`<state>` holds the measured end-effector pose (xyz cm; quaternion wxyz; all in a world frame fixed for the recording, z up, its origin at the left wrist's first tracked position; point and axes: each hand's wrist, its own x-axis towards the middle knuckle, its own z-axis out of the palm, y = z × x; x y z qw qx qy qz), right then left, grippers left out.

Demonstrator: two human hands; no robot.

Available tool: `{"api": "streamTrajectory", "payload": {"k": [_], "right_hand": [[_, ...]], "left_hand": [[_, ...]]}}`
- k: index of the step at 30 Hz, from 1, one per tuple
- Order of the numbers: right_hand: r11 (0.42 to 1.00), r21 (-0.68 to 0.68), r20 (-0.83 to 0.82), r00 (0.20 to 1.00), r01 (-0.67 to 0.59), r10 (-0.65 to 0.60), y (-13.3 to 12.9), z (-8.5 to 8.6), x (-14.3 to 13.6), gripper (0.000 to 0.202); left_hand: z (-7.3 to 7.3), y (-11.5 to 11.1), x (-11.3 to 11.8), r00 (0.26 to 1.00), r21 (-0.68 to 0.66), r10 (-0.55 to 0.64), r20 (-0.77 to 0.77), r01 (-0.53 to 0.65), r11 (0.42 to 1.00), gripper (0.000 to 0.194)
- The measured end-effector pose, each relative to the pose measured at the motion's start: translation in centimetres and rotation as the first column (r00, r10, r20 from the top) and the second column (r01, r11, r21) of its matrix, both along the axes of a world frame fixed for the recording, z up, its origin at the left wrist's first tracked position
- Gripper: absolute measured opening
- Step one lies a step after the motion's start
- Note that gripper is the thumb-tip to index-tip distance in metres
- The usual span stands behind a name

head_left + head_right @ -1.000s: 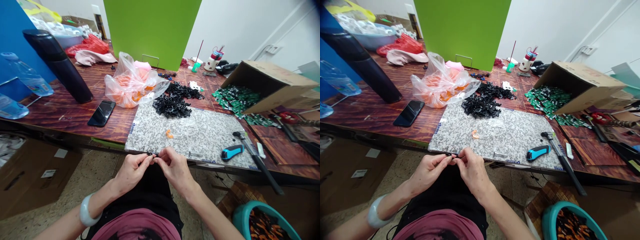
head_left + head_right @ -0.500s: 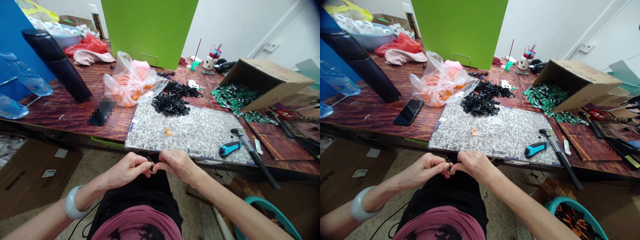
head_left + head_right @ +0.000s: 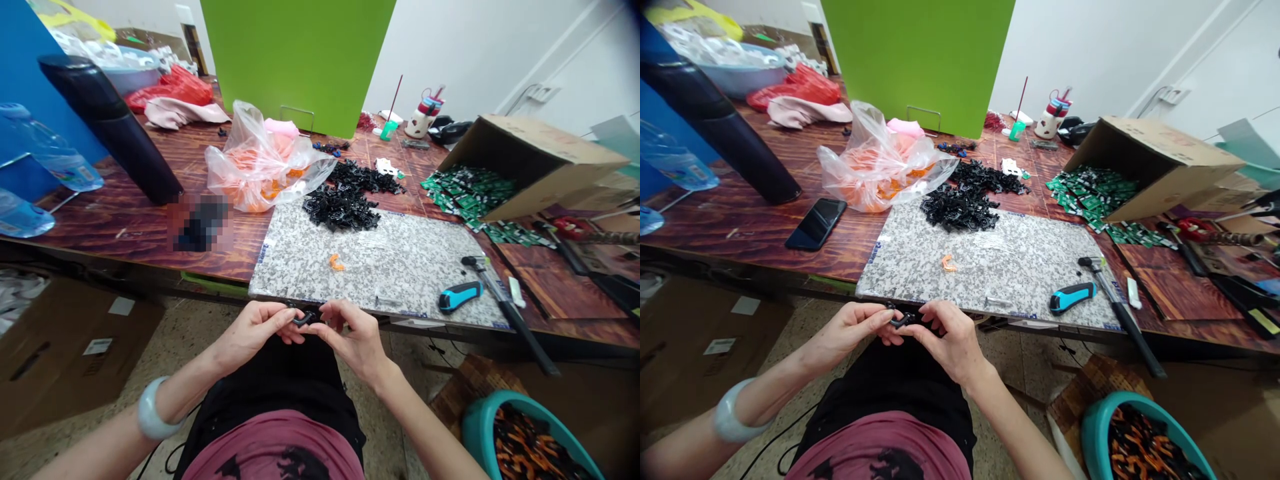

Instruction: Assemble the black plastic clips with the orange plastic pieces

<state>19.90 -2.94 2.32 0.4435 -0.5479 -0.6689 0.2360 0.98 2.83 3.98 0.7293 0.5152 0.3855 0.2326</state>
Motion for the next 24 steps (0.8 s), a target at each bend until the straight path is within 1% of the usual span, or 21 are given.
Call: {"api": "streamTrajectory", "payload": {"k": [5, 10, 12, 14, 17, 19, 22, 24], "right_hand": [[0.993, -0.108, -0.089, 0.996, -0.038, 0.029, -0.1, 0.5, -0.4, 0.022], [0.965, -0.243, -0.182, 0.982, -0.098, 0.054, 0.1, 0.9, -0.6, 0.015], [0.943, -0.307, -0.261, 0.964, -0.131, 0.049, 0.1, 0.8, -0.7, 0.015], [0.912, -0.372, -0.376, 0.926, -0.175, 0.024, 0.2, 0.7, -0.8, 0.017], [0.881, -0.434, -0.514, 0.855, -0.187, -0.072, 0.3, 0.6, -1.2, 0.019], [0.879, -0.451, -0.577, 0.802, -0.153, -0.156, 0.4, 0.4, -1.7, 0.021], [0.877, -0.467, -0.668, 0.694, -0.110, -0.269, 0.6, 0.2, -2.6, 0.025], [0.874, -0.473, -0.708, 0.636, -0.105, -0.307, 0.6, 0.2, -3.2, 0.027]], "left_hand": [[-0.5, 0.1, -0.2, 1.000, 0.056, -0.024, -0.018, 0.025, 0.998, 0.027], [-1.2, 0.1, -0.3, 0.997, 0.118, -0.073, -0.032, 0.077, 0.990, 0.025], [-1.4, 0.2, -0.3, 0.995, 0.138, -0.087, -0.042, 0.092, 0.986, 0.025], [-1.5, 0.3, -0.2, 0.996, 0.142, -0.082, -0.045, 0.088, 0.986, 0.024], [-1.5, 0.3, 0.2, 0.999, 0.150, -0.010, -0.048, 0.017, 0.989, 0.026], [-1.4, 0.1, 0.6, 0.997, 0.170, 0.065, -0.047, -0.057, 0.984, 0.028], [-1.7, -0.6, 1.3, 0.981, 0.189, 0.190, -0.027, -0.181, 0.965, 0.029], [-2.0, -1.1, 1.8, 0.974, 0.196, 0.228, -0.005, -0.223, 0.955, 0.033]]}}
